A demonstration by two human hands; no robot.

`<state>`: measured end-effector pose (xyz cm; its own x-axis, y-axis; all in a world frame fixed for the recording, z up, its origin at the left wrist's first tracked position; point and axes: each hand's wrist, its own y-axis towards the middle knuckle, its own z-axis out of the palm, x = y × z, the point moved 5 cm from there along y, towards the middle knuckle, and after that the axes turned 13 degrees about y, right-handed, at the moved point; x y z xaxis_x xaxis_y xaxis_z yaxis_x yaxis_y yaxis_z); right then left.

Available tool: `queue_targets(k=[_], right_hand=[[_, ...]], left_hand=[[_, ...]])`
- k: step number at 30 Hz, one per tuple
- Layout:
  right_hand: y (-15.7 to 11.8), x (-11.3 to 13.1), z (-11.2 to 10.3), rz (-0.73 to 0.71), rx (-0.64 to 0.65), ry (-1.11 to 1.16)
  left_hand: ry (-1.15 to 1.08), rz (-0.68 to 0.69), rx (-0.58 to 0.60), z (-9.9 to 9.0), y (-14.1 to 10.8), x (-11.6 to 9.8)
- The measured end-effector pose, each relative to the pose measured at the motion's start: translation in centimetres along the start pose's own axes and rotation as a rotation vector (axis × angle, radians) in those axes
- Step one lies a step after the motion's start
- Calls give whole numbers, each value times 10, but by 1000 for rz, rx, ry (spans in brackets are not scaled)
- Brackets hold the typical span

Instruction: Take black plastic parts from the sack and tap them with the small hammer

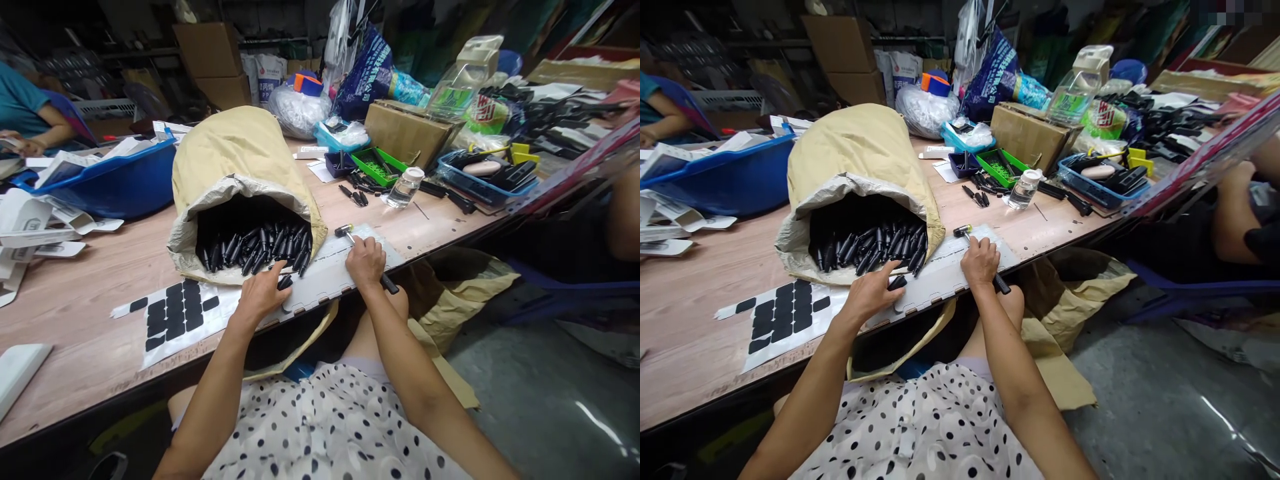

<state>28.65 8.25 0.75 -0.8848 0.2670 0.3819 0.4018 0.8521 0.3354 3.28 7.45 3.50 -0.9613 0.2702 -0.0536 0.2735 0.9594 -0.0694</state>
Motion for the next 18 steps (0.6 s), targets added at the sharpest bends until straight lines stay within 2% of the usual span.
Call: queue_targets(k=[3, 8, 10, 12, 15, 18], right_hand=[[-1, 1, -1, 16, -5, 18], [6, -1, -4, 86, 30, 78], [8, -2, -8, 133, 67, 124], [5, -1, -18, 148, 43, 202], [-14, 12, -35, 28, -45, 409], [-46, 37, -44, -204, 3, 674]], left_hand=[[-154, 48, -77, 7, -2, 3], [-385, 24, -269, 26, -12, 13], [-449, 32, -301, 30, -13, 14], [-485, 54, -298, 31, -14, 14], [-529, 89, -289, 29, -14, 15], [-596, 95, -290, 29, -13, 17]])
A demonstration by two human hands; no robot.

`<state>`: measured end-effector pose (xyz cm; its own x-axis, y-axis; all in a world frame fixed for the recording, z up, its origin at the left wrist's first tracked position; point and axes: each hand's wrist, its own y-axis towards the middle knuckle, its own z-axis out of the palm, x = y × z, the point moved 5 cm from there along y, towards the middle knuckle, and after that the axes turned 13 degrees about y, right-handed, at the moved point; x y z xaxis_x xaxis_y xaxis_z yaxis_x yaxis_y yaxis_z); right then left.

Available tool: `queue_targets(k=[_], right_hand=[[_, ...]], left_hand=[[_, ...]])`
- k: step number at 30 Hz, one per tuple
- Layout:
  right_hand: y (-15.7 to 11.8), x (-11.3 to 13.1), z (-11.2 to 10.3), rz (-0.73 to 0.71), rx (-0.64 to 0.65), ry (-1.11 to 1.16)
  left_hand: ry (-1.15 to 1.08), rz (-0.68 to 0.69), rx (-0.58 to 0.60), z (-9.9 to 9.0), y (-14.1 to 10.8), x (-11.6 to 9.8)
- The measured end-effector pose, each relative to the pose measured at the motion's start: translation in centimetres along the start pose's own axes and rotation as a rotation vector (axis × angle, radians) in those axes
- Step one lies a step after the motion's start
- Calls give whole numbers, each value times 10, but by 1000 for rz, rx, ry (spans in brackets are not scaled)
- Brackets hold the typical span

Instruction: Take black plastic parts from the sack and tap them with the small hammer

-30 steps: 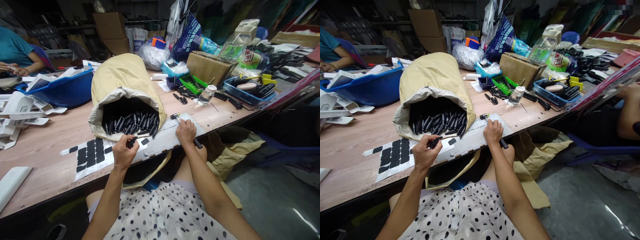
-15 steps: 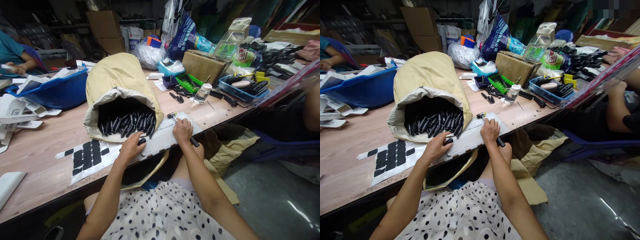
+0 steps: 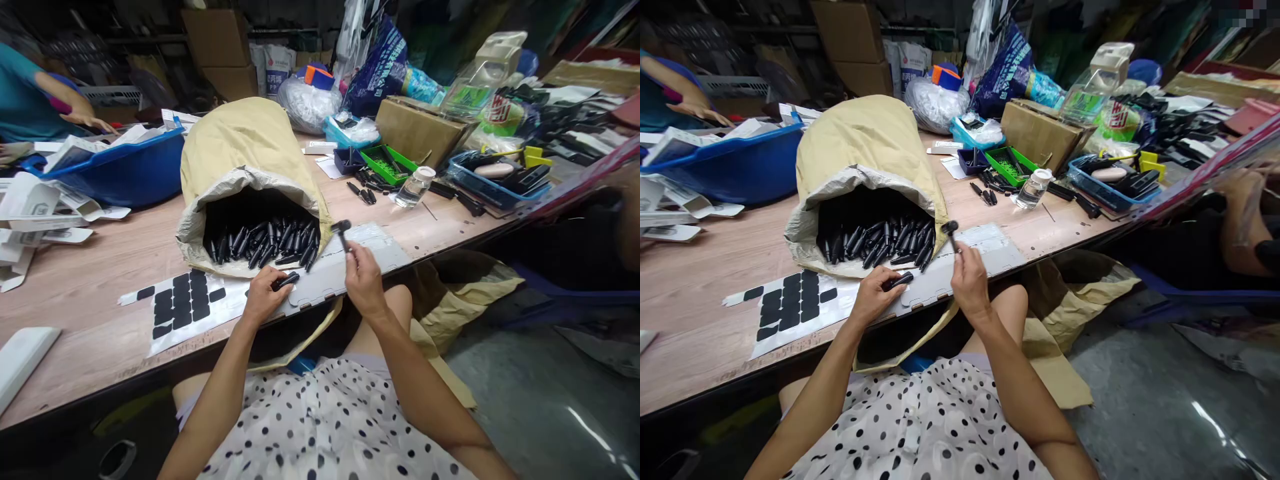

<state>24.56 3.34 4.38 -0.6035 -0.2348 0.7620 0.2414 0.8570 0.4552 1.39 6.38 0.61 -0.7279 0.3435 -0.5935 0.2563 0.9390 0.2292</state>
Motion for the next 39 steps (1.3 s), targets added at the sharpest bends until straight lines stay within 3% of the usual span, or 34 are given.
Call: queue_targets(k=[4, 10, 14, 21, 26, 31, 34, 39], right_hand=[[-32, 28, 19, -149, 161, 185], [-58, 34, 29, -223, 244, 105], [-63, 30, 34, -253, 290, 8], [-62, 44, 32, -309, 262, 70], [-69, 35, 43, -303, 317, 44], [-41, 17, 21, -244, 145, -30], [-5, -10, 0, -65, 34, -275], [38, -56, -13, 190, 53, -602]], left_hand=[[-55, -10, -8, 2, 0, 1], [-84, 4, 2, 5, 1, 1], [-83, 2, 6, 7, 1, 1], [-113, -22, 39, 7, 2, 1], [-139, -49, 65, 10, 1, 3], [-145, -70, 40, 13, 0, 5], [-131, -44, 32, 13, -1, 5], [-143, -26, 19, 6, 0, 1]])
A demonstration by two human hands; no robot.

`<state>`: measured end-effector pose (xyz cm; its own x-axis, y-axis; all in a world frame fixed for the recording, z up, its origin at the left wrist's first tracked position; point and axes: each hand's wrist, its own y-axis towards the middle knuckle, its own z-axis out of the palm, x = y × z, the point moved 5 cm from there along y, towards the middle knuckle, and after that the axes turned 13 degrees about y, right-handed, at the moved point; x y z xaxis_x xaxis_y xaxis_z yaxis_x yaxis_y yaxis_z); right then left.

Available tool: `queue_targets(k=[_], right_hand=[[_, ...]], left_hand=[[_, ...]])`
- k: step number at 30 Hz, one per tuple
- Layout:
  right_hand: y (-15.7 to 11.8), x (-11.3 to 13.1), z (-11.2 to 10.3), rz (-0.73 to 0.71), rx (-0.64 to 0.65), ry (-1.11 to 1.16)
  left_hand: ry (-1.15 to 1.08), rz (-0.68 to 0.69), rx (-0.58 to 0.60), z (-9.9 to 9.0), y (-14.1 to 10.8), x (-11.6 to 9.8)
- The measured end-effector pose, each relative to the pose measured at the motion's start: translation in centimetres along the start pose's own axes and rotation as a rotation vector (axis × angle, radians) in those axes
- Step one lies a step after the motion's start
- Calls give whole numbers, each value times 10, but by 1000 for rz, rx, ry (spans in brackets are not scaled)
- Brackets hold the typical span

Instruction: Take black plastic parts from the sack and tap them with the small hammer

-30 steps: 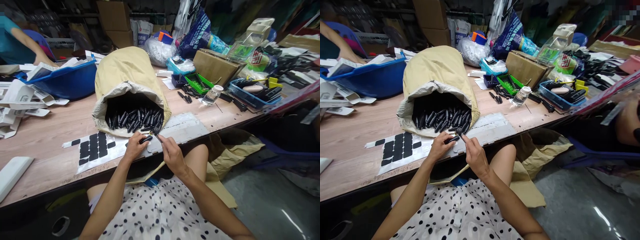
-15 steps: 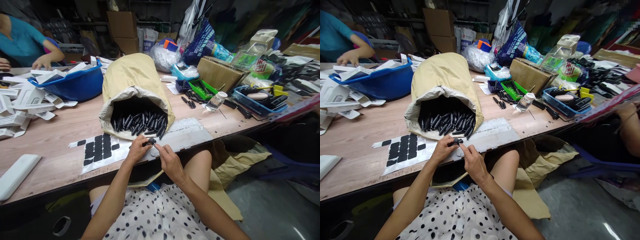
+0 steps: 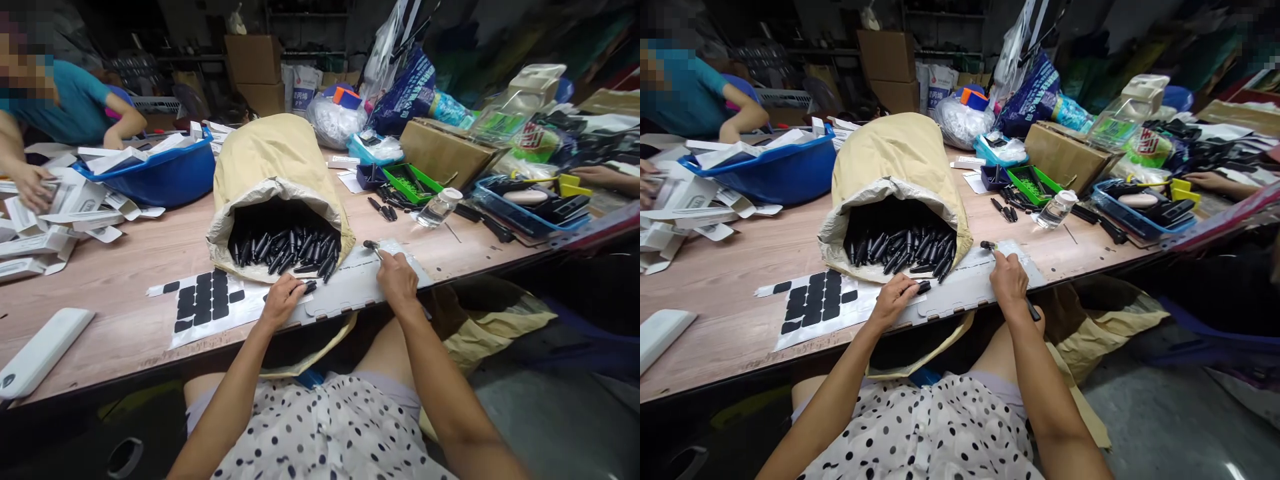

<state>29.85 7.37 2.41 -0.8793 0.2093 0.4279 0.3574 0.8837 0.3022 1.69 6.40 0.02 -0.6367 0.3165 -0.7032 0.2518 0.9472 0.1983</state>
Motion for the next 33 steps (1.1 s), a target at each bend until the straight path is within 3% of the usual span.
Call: queue_targets(k=[12, 17, 19, 23, 26, 28, 33], right_hand=[[10, 1, 22, 16, -33, -85], [10, 0, 23, -4, -32, -87], [10, 0, 23, -3, -27, -94], [9, 1, 21, 6, -20, -103], [8, 1, 21, 7, -23, -109], [8, 1, 21, -1, -39, -107], [8, -1, 22, -11, -63, -99]], left_hand=[[46, -48, 6, -10, 0, -5], [-15, -73, 12, -22, -6, -18], [-81, -86, 118, -23, -18, -28], [-130, -87, 483, -8, -61, -44], [109, -109, 506, 7, -93, -38], [261, -193, 486, 18, -107, -26], [525, -451, 565, 33, -117, -1]])
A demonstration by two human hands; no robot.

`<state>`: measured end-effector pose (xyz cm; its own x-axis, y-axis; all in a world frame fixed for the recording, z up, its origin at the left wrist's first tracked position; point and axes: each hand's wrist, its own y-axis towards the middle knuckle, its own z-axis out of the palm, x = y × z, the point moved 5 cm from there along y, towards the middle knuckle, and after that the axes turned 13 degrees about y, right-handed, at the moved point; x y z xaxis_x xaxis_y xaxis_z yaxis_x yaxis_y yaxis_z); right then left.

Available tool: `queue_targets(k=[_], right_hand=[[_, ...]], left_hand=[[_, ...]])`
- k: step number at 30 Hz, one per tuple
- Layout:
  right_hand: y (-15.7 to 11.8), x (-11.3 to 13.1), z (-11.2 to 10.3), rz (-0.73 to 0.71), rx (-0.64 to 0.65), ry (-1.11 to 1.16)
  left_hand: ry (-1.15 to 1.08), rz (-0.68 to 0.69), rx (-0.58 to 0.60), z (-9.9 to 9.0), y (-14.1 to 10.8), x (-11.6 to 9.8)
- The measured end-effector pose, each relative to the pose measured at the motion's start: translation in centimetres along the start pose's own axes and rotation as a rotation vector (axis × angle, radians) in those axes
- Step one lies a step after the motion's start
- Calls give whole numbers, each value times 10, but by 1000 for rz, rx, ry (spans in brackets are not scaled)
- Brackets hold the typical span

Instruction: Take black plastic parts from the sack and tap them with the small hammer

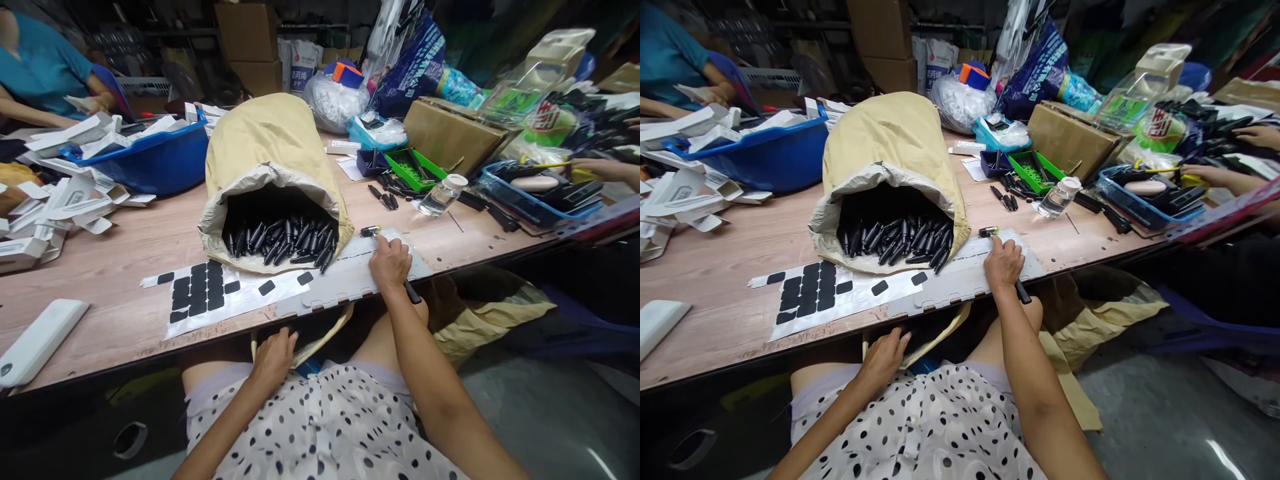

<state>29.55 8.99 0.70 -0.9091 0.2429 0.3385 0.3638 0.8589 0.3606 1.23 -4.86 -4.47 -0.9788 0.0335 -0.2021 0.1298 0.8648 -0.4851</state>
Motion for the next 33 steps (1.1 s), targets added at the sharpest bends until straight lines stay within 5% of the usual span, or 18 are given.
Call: queue_targets(k=[3, 9, 13, 16, 23, 29, 33], right_hand=[[0, -1, 1, -9, -12, 12], [-1, 0, 0, 1, -10, 13], [0, 0, 0, 0, -2, 17], [0, 1, 0, -13, -5, 22], [0, -1, 2, -44, -44, 41], [0, -6, 6, -56, -62, 90], [1, -6, 5, -35, -37, 74]], left_hand=[[59, -24, -27, -8, -3, 0], [-271, 340, -138, -53, -5, -22], [-278, 140, -628, -113, 38, -1], [-238, -43, -818, -137, 76, 22], [-150, -177, -740, -136, 117, 32], [-259, -191, -785, -147, 92, 23], [-569, -3, -762, -139, 70, 6]])
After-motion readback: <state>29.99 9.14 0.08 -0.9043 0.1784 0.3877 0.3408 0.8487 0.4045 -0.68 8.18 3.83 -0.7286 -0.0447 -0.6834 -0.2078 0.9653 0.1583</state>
